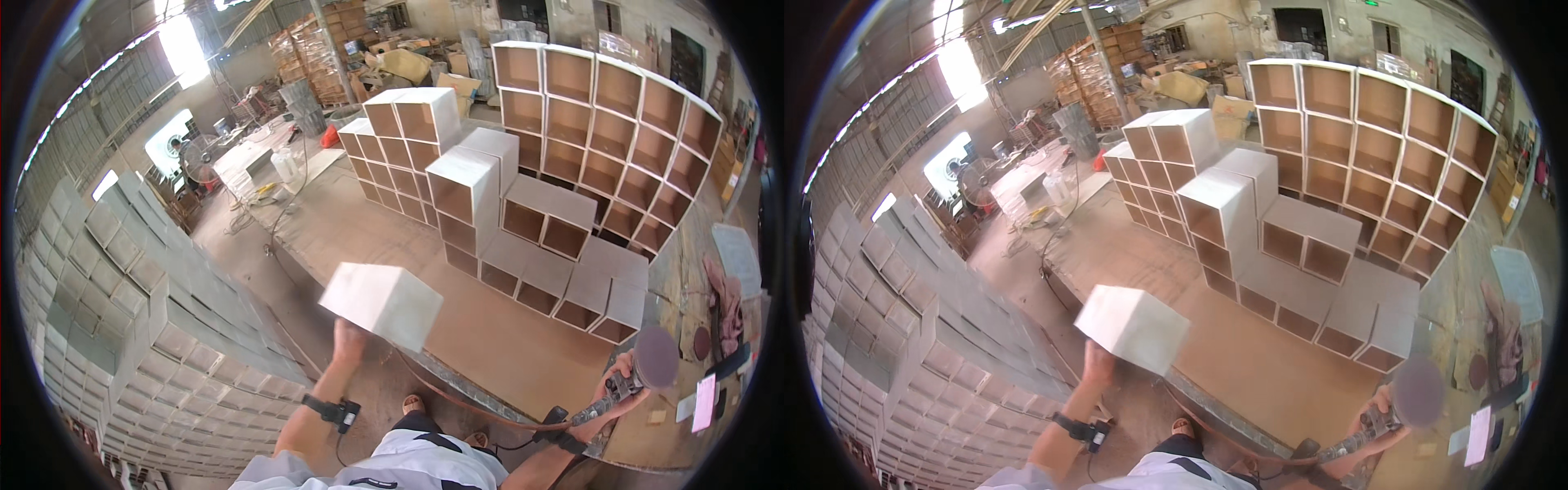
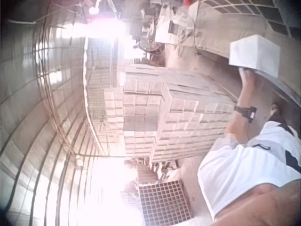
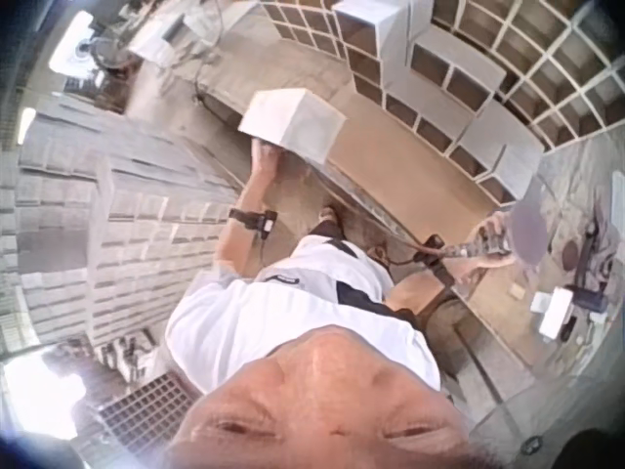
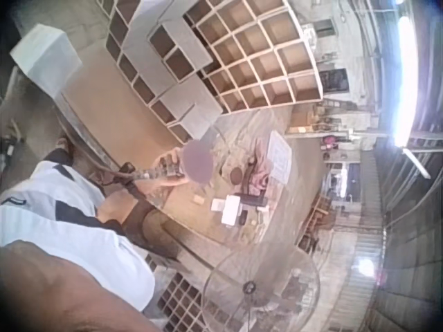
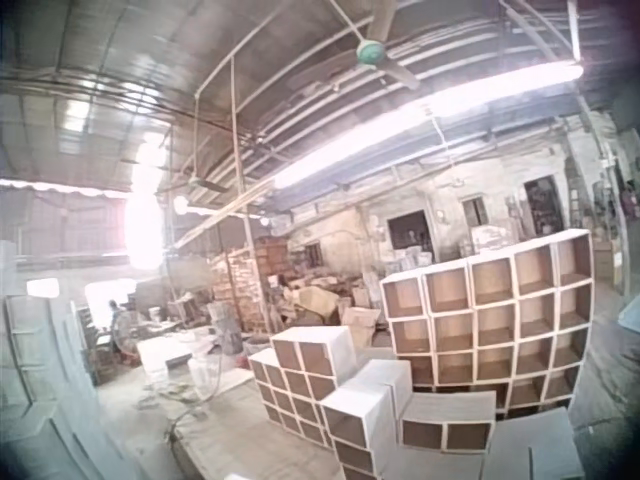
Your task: The person uses a handheld orbital sander to smooth the surfaces of small white wooden boxes. They repeatedly pick up a box, sand its top and side faces, and place it back on a workbench among many similar boxes.
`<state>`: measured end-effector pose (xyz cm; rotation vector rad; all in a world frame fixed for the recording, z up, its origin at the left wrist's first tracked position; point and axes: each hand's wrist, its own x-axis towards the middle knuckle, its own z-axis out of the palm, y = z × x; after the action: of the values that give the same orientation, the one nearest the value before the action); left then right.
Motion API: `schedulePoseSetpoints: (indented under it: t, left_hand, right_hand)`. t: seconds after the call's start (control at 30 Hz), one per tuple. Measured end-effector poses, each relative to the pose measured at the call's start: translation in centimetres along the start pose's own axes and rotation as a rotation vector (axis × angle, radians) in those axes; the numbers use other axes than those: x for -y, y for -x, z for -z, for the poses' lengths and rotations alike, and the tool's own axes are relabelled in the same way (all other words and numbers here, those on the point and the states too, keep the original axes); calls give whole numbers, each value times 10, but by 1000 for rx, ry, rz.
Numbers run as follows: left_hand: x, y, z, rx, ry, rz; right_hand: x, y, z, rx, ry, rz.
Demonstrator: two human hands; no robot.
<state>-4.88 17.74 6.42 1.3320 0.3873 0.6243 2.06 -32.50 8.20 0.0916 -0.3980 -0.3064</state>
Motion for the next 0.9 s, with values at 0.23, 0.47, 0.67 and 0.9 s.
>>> schedulePoseSetpoints:
  t: [0.23,0.47,0.67,0.9]
  left_hand:
    - [-76,-175,46,-39,-100,-575]
    - [-149,-435,59,-28,-627,-630]
    - [-174,-549,-8,-136,-682,-554]
    - [-150,-627,-68,-60,-893,-452]
  right_hand:
    - [-48,-8,-5,-31,104,51]
    - [-104,8,-15,-104,305,230]
    - [-125,39,-19,-116,512,278]
    - [-135,83,-24,-142,771,310]
